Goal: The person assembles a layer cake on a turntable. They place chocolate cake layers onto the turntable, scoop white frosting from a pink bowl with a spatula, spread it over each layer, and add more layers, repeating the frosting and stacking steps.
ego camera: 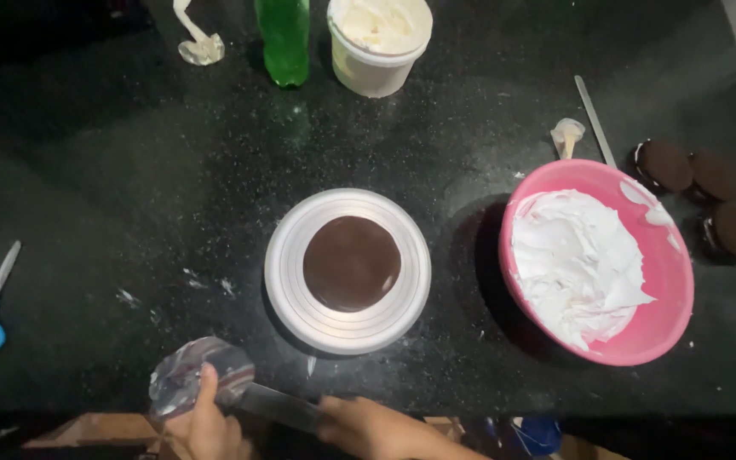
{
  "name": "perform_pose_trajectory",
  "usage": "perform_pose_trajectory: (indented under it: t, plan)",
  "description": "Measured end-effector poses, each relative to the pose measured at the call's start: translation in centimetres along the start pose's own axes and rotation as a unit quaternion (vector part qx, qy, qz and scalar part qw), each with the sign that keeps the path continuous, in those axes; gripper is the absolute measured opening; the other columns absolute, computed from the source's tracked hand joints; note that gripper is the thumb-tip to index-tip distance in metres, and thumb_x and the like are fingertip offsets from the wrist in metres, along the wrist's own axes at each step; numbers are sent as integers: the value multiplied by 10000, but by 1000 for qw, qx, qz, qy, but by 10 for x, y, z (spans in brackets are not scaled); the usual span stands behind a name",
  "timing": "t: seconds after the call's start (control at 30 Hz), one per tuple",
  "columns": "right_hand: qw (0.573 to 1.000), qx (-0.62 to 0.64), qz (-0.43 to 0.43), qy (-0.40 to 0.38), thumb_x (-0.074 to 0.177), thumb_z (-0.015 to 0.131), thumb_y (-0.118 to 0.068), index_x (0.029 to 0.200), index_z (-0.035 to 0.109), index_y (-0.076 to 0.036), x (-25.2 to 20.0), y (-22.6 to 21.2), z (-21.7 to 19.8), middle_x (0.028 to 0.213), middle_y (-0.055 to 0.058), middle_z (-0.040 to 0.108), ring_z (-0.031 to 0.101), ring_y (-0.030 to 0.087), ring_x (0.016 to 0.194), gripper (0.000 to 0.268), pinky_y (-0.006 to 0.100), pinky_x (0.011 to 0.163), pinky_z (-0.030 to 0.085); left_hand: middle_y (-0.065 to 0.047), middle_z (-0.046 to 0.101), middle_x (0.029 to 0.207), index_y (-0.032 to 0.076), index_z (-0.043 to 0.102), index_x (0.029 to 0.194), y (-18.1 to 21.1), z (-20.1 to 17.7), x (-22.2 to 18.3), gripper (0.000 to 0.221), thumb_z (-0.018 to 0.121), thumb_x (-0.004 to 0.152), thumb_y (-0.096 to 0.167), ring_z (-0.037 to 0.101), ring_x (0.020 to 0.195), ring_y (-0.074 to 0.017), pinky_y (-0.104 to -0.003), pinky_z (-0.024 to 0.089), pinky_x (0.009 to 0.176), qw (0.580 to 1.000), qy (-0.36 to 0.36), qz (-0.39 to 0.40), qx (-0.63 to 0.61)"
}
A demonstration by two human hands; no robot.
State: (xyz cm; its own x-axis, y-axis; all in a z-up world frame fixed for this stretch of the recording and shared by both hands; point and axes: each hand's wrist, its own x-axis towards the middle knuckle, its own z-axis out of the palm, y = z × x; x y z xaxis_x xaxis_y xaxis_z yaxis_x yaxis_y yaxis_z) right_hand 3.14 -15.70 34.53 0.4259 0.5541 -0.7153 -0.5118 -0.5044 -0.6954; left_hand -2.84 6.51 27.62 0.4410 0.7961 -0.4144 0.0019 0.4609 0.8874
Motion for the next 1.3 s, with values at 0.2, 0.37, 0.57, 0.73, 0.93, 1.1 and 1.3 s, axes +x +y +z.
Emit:
perform_pose_trajectory:
  t: [0.2,0.37,0.57,0.73,0.93,1.1,1.3]
  plan:
    - [976,-190,-99,-33,1073,596,-241,1303,604,-80,-85,33,-84,953,58,673,644,150,928,280,300,844,498,-113,684,1251,12,582,1354,-59,-46,92,459,762,944,111,686,1060,-204,-321,583,871,998,68,12,-2]
    - [979,93,-57,171,969,659,-158,1336,587,-86,-150,105,-132,850,-30,593,609,108,774,381,238,713,490,-197,631,1276,-24,539,1378,-131,-63,140,555,799,894,56,629,1134,-306,-382,547,921,912,-277,23,302]
    - [893,154,-129,402,945,633,-153,1287,553,-33,-217,159,-219,859,78,777,649,142,636,371,293,586,541,-294,590,1363,-4,298,1643,-240,-61,191,692,533,997,70,667,1101,-348,-511,562,926,926,-304,-43,220]
    - [777,-169,42,605,941,663,-214,1343,656,-110,-265,133,-273,715,119,741,707,199,662,415,333,655,579,-332,492,1379,8,117,1503,-132,43,81,716,508,912,-90,675,1004,-439,-601,613,792,914,-321,-70,238]
    - [749,-381,92,535,916,649,-244,1231,689,-198,-261,91,-320,878,166,751,710,378,859,321,474,725,544,-373,546,1307,-38,198,1466,-126,73,76,585,512,973,-65,679,1036,-431,-576,622,840,919,-341,-57,187]
    - [767,-414,133,473,916,644,-263,1229,696,-244,-225,110,-351,914,165,751,711,385,873,318,500,747,546,-329,548,1308,18,199,1452,-116,83,71,579,517,972,-34,675,1053,-417,-567,614,839,921,-320,-72,211]
    - [916,-152,27,371,929,633,-174,1304,664,-102,-192,152,-327,659,76,686,642,156,582,383,317,582,529,-310,549,1309,38,210,1478,-111,91,40,594,533,981,-13,674,1033,-385,-546,610,824,932,-308,-57,181]
